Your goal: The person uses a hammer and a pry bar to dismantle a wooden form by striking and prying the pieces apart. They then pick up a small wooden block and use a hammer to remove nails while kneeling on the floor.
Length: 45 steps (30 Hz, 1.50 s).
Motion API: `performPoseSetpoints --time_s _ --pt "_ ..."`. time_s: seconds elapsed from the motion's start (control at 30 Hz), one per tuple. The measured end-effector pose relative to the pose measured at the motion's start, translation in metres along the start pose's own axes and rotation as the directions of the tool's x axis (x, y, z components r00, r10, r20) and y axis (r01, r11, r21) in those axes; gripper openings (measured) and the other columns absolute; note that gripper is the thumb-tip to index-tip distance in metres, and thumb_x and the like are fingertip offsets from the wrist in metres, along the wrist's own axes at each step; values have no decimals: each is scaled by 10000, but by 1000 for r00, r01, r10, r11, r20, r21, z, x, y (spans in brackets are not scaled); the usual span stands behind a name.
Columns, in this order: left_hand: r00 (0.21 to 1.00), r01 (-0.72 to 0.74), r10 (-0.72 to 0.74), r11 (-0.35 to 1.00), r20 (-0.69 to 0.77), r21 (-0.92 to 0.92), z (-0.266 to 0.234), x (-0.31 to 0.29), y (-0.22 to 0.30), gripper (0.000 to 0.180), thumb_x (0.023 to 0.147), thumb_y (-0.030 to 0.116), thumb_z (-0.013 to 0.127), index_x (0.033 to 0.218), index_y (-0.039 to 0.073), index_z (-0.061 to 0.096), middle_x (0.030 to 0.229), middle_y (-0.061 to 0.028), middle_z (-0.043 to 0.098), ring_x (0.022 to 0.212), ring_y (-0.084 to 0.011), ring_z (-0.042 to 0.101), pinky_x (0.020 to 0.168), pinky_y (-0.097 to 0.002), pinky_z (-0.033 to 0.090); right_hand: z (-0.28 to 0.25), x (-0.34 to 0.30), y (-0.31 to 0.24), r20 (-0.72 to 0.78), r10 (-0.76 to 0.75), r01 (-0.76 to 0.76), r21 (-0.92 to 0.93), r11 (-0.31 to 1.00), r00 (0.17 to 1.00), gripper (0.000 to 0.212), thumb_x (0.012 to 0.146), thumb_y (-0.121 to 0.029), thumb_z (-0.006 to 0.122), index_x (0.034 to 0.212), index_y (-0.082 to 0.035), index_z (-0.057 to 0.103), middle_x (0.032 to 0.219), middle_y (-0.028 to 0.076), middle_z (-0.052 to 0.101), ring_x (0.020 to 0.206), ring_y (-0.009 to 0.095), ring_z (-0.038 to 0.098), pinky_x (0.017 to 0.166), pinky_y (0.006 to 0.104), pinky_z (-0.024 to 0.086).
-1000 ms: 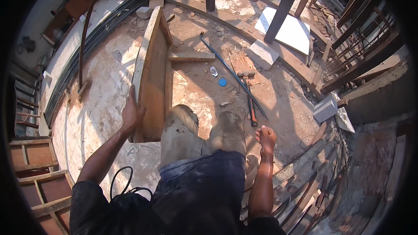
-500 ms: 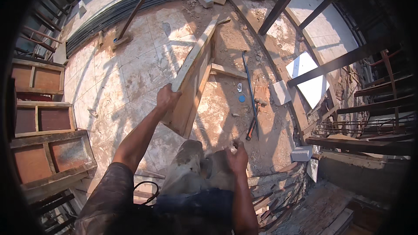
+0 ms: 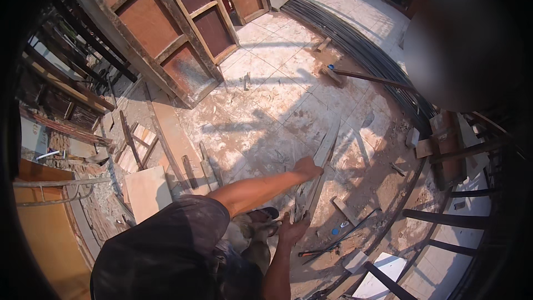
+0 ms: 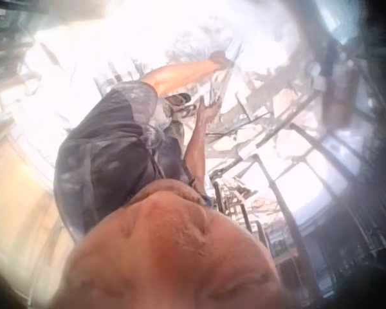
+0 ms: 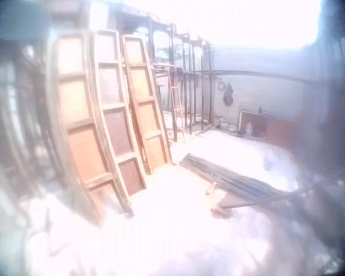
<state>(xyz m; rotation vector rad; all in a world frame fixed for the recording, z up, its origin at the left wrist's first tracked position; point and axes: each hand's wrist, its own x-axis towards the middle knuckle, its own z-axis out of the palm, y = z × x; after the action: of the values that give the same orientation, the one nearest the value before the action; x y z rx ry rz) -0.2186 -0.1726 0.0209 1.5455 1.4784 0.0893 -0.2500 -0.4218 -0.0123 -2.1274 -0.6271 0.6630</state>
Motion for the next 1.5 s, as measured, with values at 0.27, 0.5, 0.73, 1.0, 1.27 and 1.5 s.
performPoseSetpoints --time_s 0.27,0.5,0.73,1.0,1.27,1.5 --pt "933 298 -357 709 39 -639 -106 10 9 665 716 437 821 1126 -72 698 1090 -216 728 983 -332 717 865 -432 569 -68 125 -89 35 -637 601 -378 705 770 294 819 -256 855 1007 -46 771 884 173 745 777 335 727 704 437 565" --pt "981 174 -124 204 151 -963 -237 53 -35 734 990 484 601 1481 -27 413 1533 -230 425 982 -367 732 809 -473 648 8 239 -261 327 -577 661 -441 607 748 398 782 -326 858 993 -10 741 817 157 725 751 337 695 713 419 533" --pt "987 -163 160 966 -34 -198 -403 -33 -124 734 928 446 689 1503 70 431 1209 -241 687 1068 -398 691 933 -467 524 87 269 -467 403 -611 728 -456 511 681 529 729 -334 849 1129 -10 730 983 233 747 928 408 718 845 481 524" --pt "560 315 -610 783 -561 -537 -404 -140 -405 475 945 397 686 1258 42 657 998 -163 751 848 -223 724 785 -371 558 215 328 -647 522 -582 771 -534 348 624 577 764 -380 829 1200 -20 713 1062 244 736 1021 394 714 889 458 527" --pt "267 179 -960 -43 90 -983 -199 -233 -418 329 938 266 682 1156 20 678 806 -43 656 619 -189 660 491 -285 459 412 433 -751 650 -631 900 -382 211 424 554 800 -395 791 1230 -54 717 1018 216 748 975 392 722 887 454 527" --pt "247 230 -887 -337 389 -913 -183 -131 -228 380 962 281 668 1274 69 616 976 -130 696 749 -246 703 619 -344 522 608 513 -821 871 -473 989 -146 12 134 356 810 -388 788 1063 -140 751 899 143 750 858 354 717 796 454 534"
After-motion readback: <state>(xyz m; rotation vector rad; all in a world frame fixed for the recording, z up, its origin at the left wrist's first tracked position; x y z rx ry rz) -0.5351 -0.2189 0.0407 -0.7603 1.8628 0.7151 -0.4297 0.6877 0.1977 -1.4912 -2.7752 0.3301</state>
